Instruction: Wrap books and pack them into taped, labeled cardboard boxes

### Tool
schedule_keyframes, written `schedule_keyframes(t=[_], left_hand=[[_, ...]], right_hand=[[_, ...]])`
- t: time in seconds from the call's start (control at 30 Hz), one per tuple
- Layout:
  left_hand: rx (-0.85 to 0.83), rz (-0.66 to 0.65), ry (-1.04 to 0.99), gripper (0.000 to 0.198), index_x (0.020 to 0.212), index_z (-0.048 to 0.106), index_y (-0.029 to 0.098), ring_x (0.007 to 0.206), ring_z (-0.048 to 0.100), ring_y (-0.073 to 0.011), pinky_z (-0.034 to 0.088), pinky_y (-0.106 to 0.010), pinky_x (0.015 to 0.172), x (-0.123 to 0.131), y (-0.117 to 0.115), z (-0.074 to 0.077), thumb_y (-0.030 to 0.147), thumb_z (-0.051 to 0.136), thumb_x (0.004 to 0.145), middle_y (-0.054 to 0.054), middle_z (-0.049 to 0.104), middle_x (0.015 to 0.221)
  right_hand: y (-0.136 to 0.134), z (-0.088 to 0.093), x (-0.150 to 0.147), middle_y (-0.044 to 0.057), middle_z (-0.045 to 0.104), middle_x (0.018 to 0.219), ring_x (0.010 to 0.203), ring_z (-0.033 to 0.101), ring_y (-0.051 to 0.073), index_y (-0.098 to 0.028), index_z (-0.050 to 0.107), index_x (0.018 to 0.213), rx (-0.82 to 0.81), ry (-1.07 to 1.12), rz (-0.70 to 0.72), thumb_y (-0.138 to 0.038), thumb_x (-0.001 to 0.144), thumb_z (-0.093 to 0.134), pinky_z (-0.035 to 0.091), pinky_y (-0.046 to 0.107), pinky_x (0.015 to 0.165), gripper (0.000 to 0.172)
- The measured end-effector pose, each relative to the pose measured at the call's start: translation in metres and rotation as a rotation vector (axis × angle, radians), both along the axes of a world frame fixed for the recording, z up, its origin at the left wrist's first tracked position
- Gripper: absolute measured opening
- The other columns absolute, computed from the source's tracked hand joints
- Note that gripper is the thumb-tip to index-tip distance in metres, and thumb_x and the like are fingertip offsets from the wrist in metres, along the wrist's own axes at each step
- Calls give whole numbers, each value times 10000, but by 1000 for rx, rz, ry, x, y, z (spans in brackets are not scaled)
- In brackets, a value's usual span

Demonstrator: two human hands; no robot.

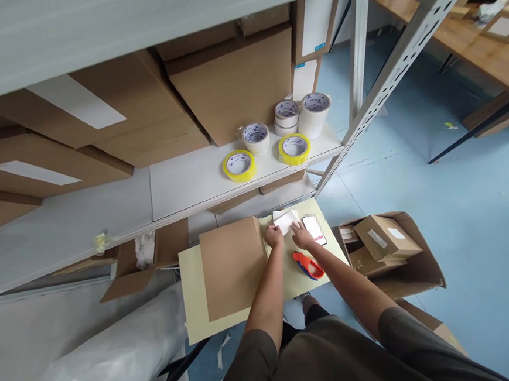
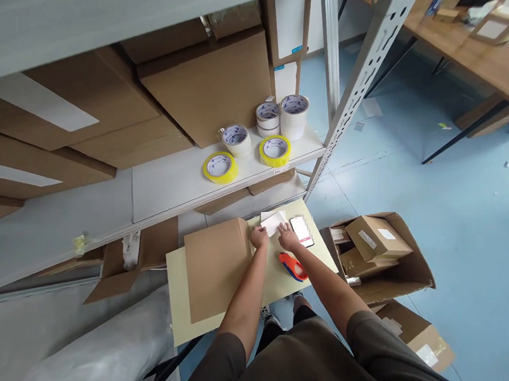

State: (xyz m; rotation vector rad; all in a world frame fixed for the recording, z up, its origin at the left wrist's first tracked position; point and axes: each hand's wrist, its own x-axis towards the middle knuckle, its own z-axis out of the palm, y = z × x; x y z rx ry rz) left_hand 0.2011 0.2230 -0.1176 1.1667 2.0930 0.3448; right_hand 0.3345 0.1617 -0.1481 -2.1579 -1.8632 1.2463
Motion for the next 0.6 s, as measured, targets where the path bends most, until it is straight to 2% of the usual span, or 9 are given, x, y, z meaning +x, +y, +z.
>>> schedule_keyframes(t=[0.1, 0.2, 0.3, 0.37, 0.47, 0.6], left_hand=[[-1, -90, 24, 226, 986, 822, 171, 975, 753, -281, 490, -322, 803, -1, -4, 11, 194, 599, 955, -155, 814, 1014], [25, -162, 35, 253, 1022, 838, 152, 972, 750, -297, 491, -335, 806, -3, -9, 27, 168, 593, 963, -172, 812, 1006], [94, -236, 14, 291, 1104, 840, 161, 994, 745, -294, 506, -344, 839, -13, -13, 49, 179, 573, 989, -161, 816, 1066], [136, -297, -12, 293, 1136, 838, 206, 1005, 745, -279, 520, -341, 872, -26, -14, 67, 216, 577, 1003, -131, 818, 1100], [229, -392, -65, 287, 1160, 829, 239, 1058, 738, -253, 529, -325, 942, -56, -14, 97, 221, 594, 996, -108, 805, 1168], [372, -454, -131, 255, 1086, 835, 233, 1032, 731, -234, 534, -305, 953, -101, -19, 139, 238, 599, 989, -96, 788, 1103]], right_hand=[[-3, 5, -1, 149, 405, 1725, 1638, 286, 326, -113, 464, 1636, 86, 72, -61, -152, 964, 497, 371, 498, 1276, 674], [-7, 12, 3, 162, 567, 1601, 1525, 476, 309, -153, 548, 1573, 255, 122, -231, -170, 951, 516, 406, 498, 1254, 623], [-12, 23, 12, 151, 672, 1452, 1363, 615, 299, -186, 607, 1500, 397, 170, -428, -205, 947, 499, 503, 495, 1160, 564], [-15, 34, 20, 133, 685, 1420, 1273, 665, 289, -211, 619, 1478, 446, 226, -485, -210, 925, 504, 560, 479, 1079, 566], [-11, 56, 28, 108, 627, 1523, 1133, 717, 244, -261, 608, 1492, 459, 345, -423, -171, 878, 523, 605, 426, 974, 627], [6, 92, 21, 87, 571, 1609, 879, 729, 173, -291, 647, 1466, 363, 473, -132, -161, 852, 601, 597, 374, 945, 629]])
